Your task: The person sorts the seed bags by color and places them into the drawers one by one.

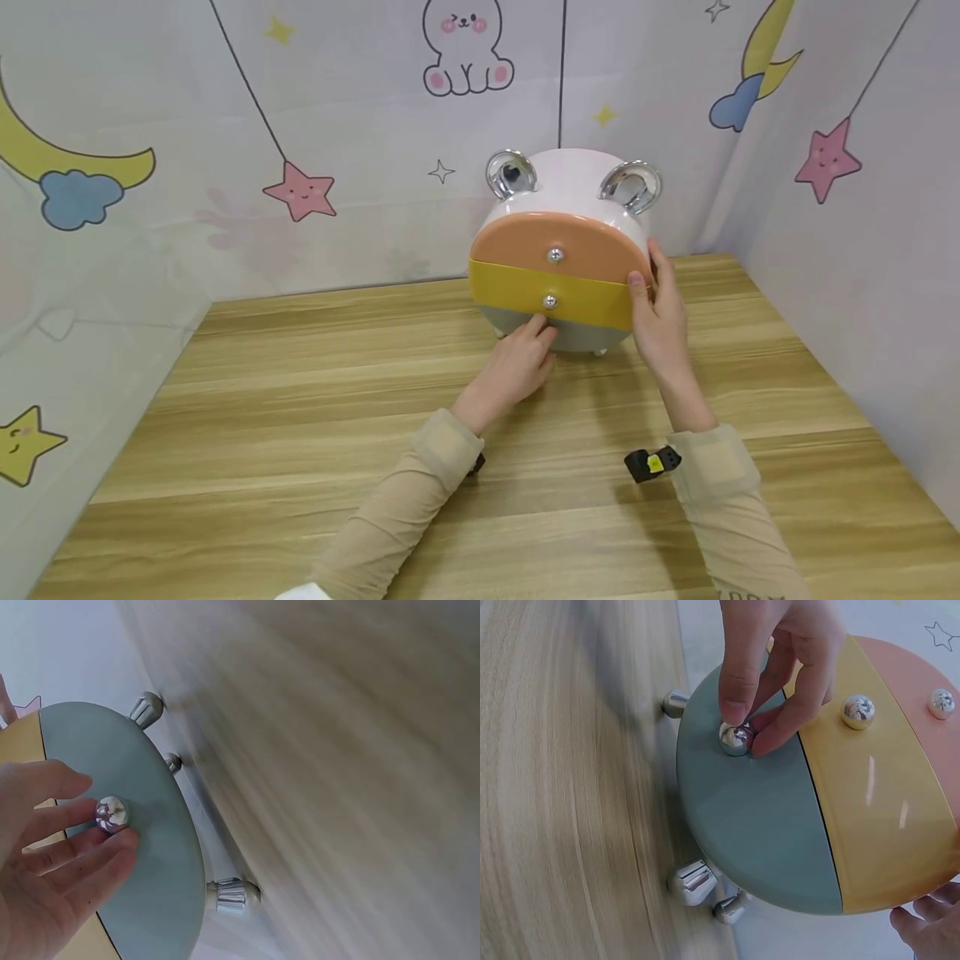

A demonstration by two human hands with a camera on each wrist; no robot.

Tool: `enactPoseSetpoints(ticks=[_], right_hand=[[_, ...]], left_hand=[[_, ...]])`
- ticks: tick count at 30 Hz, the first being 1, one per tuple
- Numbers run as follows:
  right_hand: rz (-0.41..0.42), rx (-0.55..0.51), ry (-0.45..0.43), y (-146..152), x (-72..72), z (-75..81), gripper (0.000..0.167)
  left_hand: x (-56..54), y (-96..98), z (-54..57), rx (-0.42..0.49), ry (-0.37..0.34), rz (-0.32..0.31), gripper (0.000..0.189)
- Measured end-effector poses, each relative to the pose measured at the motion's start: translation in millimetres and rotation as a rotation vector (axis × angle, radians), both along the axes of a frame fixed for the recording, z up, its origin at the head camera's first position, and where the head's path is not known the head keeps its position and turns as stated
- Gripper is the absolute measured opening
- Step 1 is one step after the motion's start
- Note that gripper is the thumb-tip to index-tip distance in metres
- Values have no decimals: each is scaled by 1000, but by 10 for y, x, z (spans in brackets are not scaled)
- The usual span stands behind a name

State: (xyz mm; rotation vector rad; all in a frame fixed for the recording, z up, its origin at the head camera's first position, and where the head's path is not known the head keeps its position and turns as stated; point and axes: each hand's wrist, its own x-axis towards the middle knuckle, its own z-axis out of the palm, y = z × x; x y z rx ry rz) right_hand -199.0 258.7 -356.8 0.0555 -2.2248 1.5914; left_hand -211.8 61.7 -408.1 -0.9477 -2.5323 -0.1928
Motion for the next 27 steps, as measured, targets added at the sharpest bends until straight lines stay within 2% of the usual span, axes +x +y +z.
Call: enactPoseSetpoints(ticks=[10, 16, 20, 27], right_hand=[[7, 12, 7, -8, -22, 4, 58], [38, 25, -18, 23, -21, 3, 61], [77, 47, -35, 52, 33, -38, 66], [210, 172, -93, 132, 184, -120, 79]], left_hand=[[-4, -28, 53, -44, -82, 5, 22], [37, -90, 68, -72, -63, -11, 34], [81, -142, 68, -84, -47, -16, 37], [193, -238, 96, -96, -104, -25, 48]])
